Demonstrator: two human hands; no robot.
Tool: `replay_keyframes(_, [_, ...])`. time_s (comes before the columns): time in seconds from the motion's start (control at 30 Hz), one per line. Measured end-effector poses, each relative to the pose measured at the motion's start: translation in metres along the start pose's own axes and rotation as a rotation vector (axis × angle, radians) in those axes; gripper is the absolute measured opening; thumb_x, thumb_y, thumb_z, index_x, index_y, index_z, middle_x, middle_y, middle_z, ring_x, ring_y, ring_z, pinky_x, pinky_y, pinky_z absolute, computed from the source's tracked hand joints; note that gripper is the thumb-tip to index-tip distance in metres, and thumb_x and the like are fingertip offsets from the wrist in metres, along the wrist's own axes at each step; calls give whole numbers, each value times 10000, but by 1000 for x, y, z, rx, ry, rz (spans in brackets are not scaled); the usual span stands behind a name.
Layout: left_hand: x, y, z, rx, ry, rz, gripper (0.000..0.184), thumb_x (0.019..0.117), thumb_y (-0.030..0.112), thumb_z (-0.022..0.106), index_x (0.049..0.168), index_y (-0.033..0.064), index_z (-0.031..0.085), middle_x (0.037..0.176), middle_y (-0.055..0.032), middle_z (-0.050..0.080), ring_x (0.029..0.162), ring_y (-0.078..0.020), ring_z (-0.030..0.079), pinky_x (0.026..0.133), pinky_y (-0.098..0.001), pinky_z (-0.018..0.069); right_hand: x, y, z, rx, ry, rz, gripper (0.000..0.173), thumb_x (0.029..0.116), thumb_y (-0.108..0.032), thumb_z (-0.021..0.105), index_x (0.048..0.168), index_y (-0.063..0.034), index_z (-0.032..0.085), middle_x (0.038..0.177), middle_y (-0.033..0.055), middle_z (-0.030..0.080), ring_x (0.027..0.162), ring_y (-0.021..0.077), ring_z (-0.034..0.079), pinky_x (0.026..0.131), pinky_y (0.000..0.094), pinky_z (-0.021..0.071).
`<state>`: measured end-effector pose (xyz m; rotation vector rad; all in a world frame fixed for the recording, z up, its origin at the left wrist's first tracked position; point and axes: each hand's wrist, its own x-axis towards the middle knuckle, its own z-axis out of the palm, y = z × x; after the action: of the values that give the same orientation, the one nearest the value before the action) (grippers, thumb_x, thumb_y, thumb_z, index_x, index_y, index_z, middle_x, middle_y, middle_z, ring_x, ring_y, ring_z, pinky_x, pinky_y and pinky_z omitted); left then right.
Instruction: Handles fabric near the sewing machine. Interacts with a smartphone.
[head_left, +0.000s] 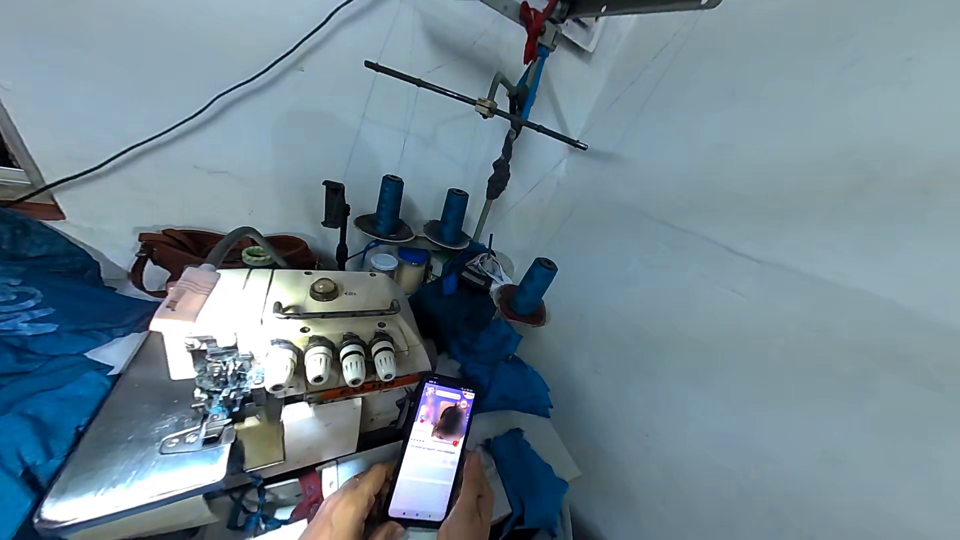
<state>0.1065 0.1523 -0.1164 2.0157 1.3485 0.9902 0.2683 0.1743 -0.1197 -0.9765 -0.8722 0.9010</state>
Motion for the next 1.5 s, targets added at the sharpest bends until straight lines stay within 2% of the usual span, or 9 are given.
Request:
replay_keyframes(0.47, [0,-2,1,-8,4,11,479,842,219,802,1218,-21,630,944,-135,702,856,-285,694,821,-493,574,-2,-1,3,-27,24,-51,387,1092,-135,347,979,37,675,816,10,696,786,10,692,781,202,591])
replay_keyframes(0.8, [0,-3,1,-4,13,21,492,846,247,799,1222,-23,632,950,-142,701,856,-291,694,821,-501,573,-3,-5,4,-70,19,-23,309,1062,-69,396,1060,86,664,859,38,703,793,-8,681,787,176,576])
replay_keyframes(1.5, [0,-3,2,5,20,26,502,842,246,797,1227,-30,630,949,-149,700,853,-303,692,820,-506,571,-4,-9,7,-128,37,-22,275,1052,-56,423,1033,77,663,809,33,691,744,-10,675,732,164,572])
